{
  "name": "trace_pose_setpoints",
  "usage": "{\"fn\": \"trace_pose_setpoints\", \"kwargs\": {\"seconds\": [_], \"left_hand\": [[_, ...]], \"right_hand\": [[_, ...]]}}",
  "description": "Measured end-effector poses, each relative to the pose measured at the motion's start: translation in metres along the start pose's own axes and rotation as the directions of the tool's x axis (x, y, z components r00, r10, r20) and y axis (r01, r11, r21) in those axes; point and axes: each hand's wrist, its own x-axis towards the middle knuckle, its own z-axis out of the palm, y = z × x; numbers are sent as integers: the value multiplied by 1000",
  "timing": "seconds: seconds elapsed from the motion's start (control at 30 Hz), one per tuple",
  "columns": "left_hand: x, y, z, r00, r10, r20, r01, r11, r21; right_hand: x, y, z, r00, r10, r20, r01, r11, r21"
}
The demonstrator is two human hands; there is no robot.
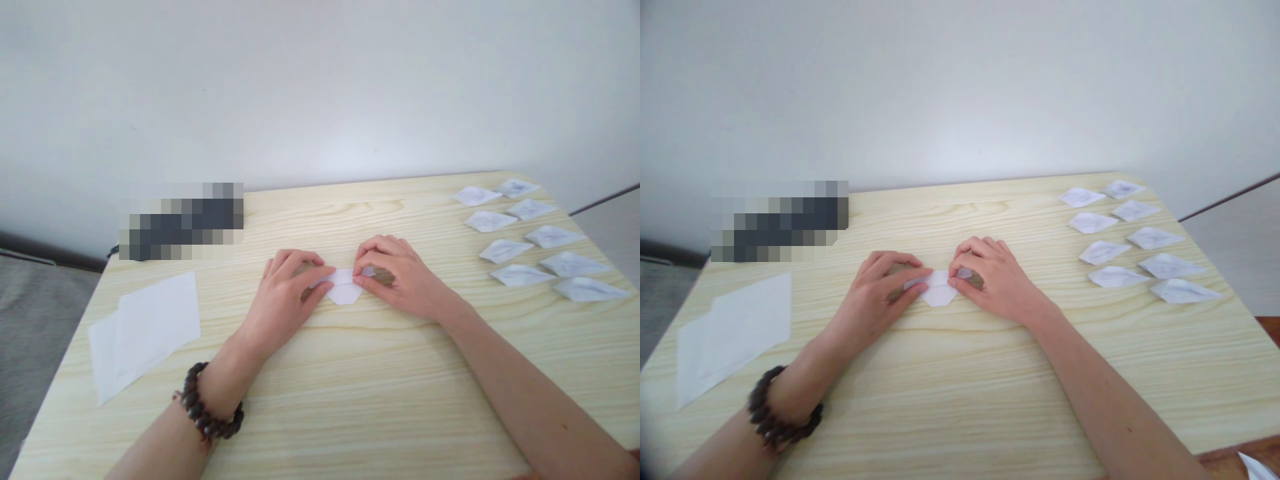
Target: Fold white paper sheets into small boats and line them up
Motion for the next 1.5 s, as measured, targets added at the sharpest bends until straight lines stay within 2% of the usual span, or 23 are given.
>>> {"fn": "trace_pose_setpoints", "kwargs": {"seconds": [0.17,0.37,0.5,0.6,0.83,0.97,1.1,1.3,1.4,1.5], "left_hand": [[1,0,0,1000,-2,4,2,999,33],[2,3,-2,999,18,42,-19,1000,13],[2,2,-2,998,41,50,-39,998,-44],[3,1,-3,1000,28,11,-27,991,-133],[4,3,-6,996,-86,-29,71,938,-340],[4,3,-7,990,-127,-56,89,891,-445],[4,5,-8,992,-126,21,118,839,-532],[3,8,-11,960,-240,144,278,761,-586],[3,9,-12,955,-250,156,293,741,-605],[3,10,-14,957,-220,189,290,724,-626]], "right_hand": [[0,6,0,1000,-10,-8,10,999,43],[1,7,5,986,-80,-143,96,989,110],[0,6,6,974,-86,-211,113,987,118],[-1,7,7,965,-79,-251,116,984,136],[0,4,6,974,-105,-203,154,957,245],[-1,2,5,981,-74,-177,125,946,299],[-2,3,3,985,-67,-160,119,932,342],[-5,3,0,988,-37,-153,102,889,446],[-6,1,-1,992,-17,-124,76,872,484],[-6,0,-2,989,-41,-142,102,885,454]]}}
